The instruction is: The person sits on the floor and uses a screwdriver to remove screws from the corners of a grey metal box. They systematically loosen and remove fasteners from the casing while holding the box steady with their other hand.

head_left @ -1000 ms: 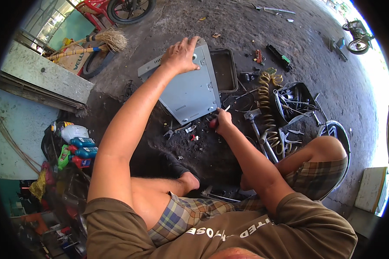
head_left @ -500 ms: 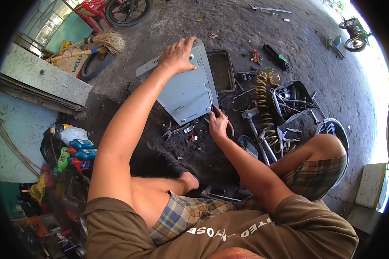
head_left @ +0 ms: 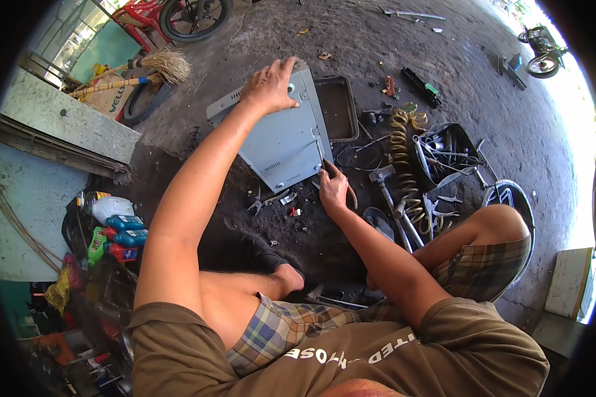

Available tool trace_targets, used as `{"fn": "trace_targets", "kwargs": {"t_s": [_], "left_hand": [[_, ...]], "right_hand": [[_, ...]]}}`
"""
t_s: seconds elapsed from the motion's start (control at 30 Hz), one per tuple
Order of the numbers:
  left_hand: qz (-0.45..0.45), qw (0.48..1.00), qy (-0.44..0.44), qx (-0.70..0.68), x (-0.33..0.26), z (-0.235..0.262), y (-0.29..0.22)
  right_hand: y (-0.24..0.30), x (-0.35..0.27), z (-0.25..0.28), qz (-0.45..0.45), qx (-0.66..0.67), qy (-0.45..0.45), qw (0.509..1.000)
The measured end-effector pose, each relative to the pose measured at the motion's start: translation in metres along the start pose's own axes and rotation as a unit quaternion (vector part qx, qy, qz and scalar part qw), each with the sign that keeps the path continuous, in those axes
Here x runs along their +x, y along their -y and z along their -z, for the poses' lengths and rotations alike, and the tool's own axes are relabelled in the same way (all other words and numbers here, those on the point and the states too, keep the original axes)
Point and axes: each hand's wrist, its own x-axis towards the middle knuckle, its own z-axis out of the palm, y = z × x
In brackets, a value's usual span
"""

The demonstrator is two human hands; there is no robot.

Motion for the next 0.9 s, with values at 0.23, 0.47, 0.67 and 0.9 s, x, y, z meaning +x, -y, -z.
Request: {"fn": "trace_targets", "kwargs": {"t_s": [0.23, 0.47, 0.67, 0.9], "left_hand": [[0.004, 1.000, -0.007, 0.007, 0.002, -0.007, 0.004], [0.003, 1.000, 0.000, 0.001, 0.002, -0.003, 0.002], [0.013, 0.999, 0.036, 0.002, 0.003, 0.002, 0.001], [0.012, 1.000, 0.027, 0.004, 0.003, -0.001, 0.003]], "right_hand": [[0.011, -0.002, 0.004, -0.013, 0.005, 0.007, 1.000], [0.010, 0.003, 0.004, -0.010, -0.046, 0.006, 0.999], [0.007, 0.025, 0.027, -0.291, 0.343, 0.056, 0.891], [-0.003, 0.038, 0.031, -0.063, 0.027, 0.083, 0.994]]}}
